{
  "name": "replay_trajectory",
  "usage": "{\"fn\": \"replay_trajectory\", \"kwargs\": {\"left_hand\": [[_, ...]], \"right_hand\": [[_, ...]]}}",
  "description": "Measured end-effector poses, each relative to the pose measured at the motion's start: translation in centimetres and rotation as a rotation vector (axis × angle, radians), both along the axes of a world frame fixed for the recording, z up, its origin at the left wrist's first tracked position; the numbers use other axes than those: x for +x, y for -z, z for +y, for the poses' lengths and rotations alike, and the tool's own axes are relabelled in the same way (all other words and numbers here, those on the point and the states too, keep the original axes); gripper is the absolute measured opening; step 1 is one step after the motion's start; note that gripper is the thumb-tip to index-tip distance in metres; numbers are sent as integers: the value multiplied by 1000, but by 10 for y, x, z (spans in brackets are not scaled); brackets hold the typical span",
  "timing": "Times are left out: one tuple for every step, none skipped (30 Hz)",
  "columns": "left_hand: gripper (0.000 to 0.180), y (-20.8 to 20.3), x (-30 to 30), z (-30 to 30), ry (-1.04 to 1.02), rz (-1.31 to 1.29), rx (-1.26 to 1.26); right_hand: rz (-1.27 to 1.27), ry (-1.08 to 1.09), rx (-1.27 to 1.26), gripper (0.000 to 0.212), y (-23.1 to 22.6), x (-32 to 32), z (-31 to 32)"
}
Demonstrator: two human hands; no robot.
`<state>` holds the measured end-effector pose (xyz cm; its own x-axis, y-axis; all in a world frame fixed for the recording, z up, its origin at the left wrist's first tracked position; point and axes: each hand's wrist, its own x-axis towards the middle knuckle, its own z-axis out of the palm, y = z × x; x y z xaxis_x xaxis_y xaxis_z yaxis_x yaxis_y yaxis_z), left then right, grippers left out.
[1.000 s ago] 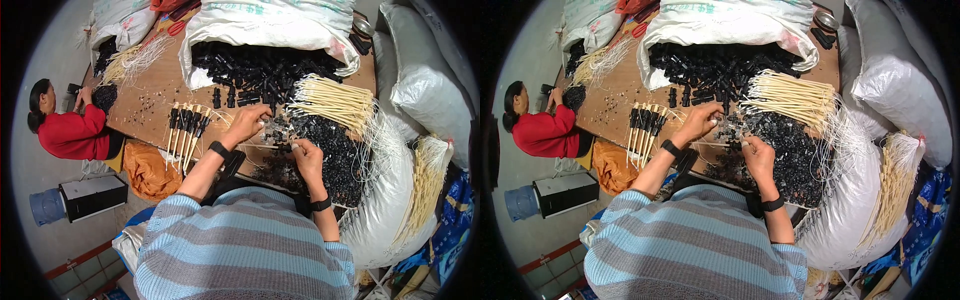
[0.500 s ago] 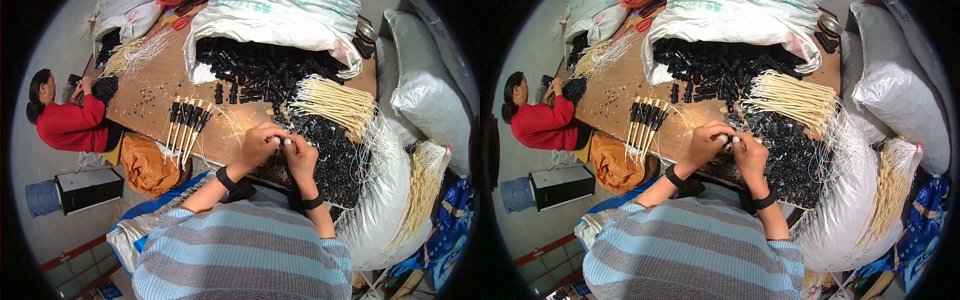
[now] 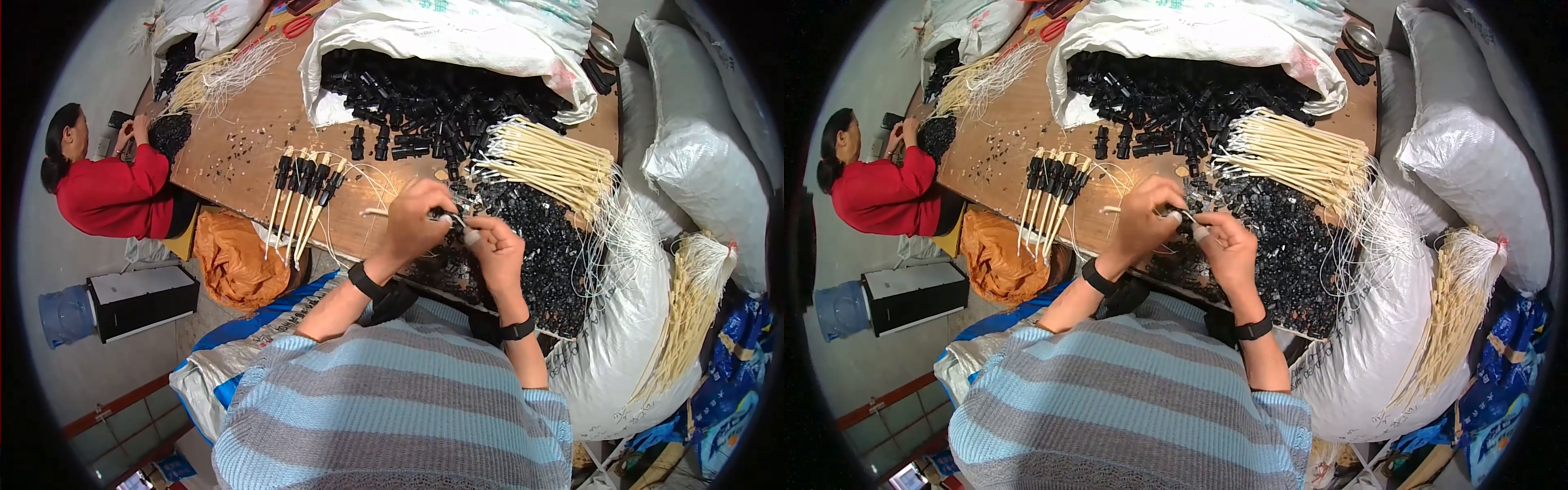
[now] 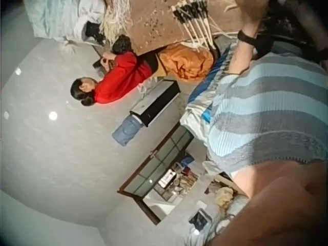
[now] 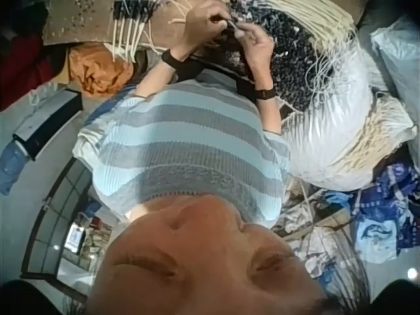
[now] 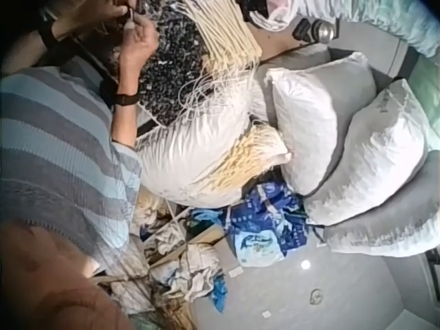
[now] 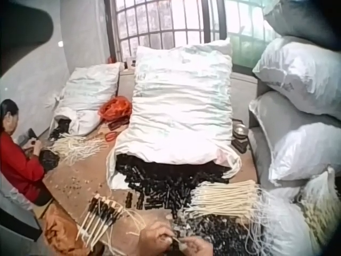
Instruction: Assembling black plastic brush tips onto thin wooden sticks at a workbench.
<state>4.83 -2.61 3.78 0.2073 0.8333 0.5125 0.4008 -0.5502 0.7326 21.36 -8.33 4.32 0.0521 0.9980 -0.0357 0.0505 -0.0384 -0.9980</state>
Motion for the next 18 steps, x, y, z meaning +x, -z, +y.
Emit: {"fn": "replay_trajectory", "kwargs": {"left_hand": [[30,-8,1,0,3,-3,-3],[33,-25,3,-4,135,50,-128],[37,-34,3,-6,267,102,-254],[37,-31,0,-5,264,102,-254],[39,-24,-3,-2,278,165,-252],[42,-17,-7,0,293,228,-250],[42,-11,-9,1,290,227,-252],[42,-6,-12,2,293,242,-244],[43,-3,-14,2,295,257,-236],[43,-4,-14,1,290,258,-236],[41,-7,-13,-2,256,245,-222],[38,-10,-12,-5,220,234,-208],[38,-17,-12,-9,208,236,-210],[31,-26,-8,-11,203,279,-173],[24,-30,-7,-12,196,324,-137],[24,-31,-9,-13,180,326,-137],[26,-32,-12,-14,183,374,-115],[28,-32,-16,-14,186,424,-94]], "right_hand": [[324,-26,-77,16,-4,7,2],[649,-53,-154,16,-7,14,2],[751,-99,-158,18,-5,20,3],[752,-101,-159,18,-9,18,3],[567,-31,-161,20,-16,13,4],[382,37,-162,22,-20,11,4],[-70,-87,-70,27,-19,20,4],[-71,-90,-71,27,-18,21,3],[-461,-150,214,28,-18,21,4],[-847,-206,505,30,-20,20,5],[-819,-188,498,28,-19,17,5],[-815,-195,503,28,-20,14,6],[-697,-150,315,22,-21,10,6],[-579,-107,130,19,-21,8,8],[-505,-66,-51,19,-19,5,12],[-363,-87,-158,20,-22,4,17],[-389,-121,-180,17,-18,3,18],[-415,-156,-201,16,-15,0,17]]}}
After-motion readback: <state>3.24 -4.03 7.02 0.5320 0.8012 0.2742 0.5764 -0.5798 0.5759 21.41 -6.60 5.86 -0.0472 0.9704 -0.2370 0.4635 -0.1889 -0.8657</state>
